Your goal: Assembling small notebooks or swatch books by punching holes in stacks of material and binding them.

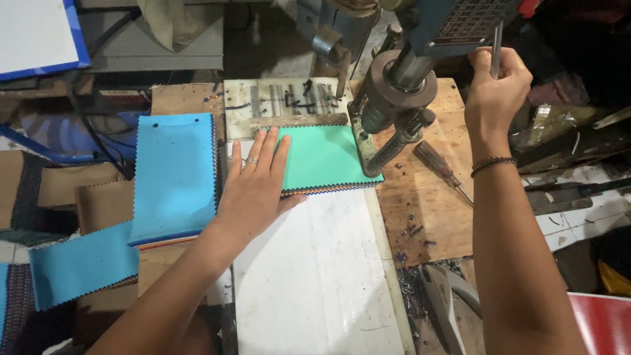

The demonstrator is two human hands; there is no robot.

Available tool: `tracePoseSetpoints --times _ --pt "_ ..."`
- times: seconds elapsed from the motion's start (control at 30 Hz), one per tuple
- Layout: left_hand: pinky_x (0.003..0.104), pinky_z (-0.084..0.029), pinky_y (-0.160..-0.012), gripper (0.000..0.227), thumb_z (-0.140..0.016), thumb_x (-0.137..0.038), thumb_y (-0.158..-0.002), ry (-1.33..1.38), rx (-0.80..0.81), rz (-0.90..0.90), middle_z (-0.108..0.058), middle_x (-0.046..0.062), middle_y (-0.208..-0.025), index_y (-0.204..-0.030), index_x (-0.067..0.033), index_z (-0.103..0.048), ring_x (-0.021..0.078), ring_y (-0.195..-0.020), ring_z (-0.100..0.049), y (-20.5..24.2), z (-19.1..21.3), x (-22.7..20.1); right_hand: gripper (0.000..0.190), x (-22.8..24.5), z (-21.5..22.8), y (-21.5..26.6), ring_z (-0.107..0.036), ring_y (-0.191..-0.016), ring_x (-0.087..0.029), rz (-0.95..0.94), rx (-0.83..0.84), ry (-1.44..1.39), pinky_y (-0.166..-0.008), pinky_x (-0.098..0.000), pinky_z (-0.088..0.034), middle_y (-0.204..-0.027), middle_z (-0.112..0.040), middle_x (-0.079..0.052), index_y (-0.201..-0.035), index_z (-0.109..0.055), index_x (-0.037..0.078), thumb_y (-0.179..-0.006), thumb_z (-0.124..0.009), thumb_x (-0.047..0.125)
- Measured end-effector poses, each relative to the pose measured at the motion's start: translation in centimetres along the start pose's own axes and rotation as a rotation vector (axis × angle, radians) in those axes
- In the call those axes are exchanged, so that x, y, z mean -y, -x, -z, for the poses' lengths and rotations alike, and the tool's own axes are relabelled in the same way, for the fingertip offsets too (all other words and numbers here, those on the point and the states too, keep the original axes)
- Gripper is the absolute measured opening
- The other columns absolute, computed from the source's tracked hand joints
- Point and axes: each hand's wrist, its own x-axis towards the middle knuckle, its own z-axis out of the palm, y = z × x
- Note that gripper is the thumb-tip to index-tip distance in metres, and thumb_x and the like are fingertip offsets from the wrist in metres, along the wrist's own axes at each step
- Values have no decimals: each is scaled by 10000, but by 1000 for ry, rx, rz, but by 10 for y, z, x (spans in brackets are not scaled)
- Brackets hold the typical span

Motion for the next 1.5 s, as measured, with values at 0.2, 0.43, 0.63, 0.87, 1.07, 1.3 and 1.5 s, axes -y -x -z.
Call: tracePoseSetpoints --times 0.2,0.43,0.63,0.87,1.07,1.3,1.5 --pt "596 -252 -1215 1087 -539 -796 -867 20 24 -5 -330 188 -1670 -1609 -35 -311 323 -1549 -311 -1 3 0 211 10 0 1 -583 -776 -115 3 2 -11 -660 -300 -473 -858 -677 12 -934 -745 104 -1050 -599 202" --pt "590 -280 -1208 1088 -567 -792 -857 13 8 -10 -356 186 -1659 -1602 -35 -332 319 -1536 -345 -1 7 0 251 4 -4 1 -539 -753 -124 82 -9 -13 -631 -305 -437 -876 -686 -21 -943 -744 64 -1104 -591 183" --pt "586 -277 -1212 1096 -567 -799 -850 1 6 -10 -359 187 -1658 -1601 -34 -337 317 -1538 -343 -1 9 0 207 1 -8 -1 -651 -785 -134 105 -25 -31 -666 -290 -534 -899 -730 -32 -962 -731 59 -1073 -571 130" --pt "593 -273 -1210 1088 -558 -795 -861 18 17 -4 -342 188 -1665 -1602 -34 -325 322 -1540 -336 -1 7 0 241 -7 -12 -1 -450 -686 -108 107 -23 -23 -590 -312 -367 -847 -661 -12 -939 -712 62 -1113 -555 119" --pt "590 -262 -1215 1074 -523 -795 -881 18 28 -4 -324 185 -1674 -1610 -36 -313 317 -1547 -321 -1 6 0 243 -15 -16 -4 -493 -697 -117 83 -27 -31 -626 -311 -419 -818 -610 -4 -902 -654 67 -1119 -547 72" --pt "585 -270 -1215 1066 -515 -799 -883 -4 30 -11 -351 187 -1662 -1603 -35 -332 312 -1540 -340 -2 12 0 293 -8 -21 -3 -785 -787 -172 102 -25 -107 -688 -312 -629 -852 -762 -54 -858 -608 74 -1123 -492 116" --pt "578 -271 -1219 1067 -512 -805 -883 -22 27 -11 -365 179 -1658 -1605 -39 -337 305 -1537 -348 -2 13 0 554 -3 -24 -1 -759 -687 -160 145 11 -137 -697 -322 -664 -732 -766 -82 -746 -734 42 -1175 -441 234"
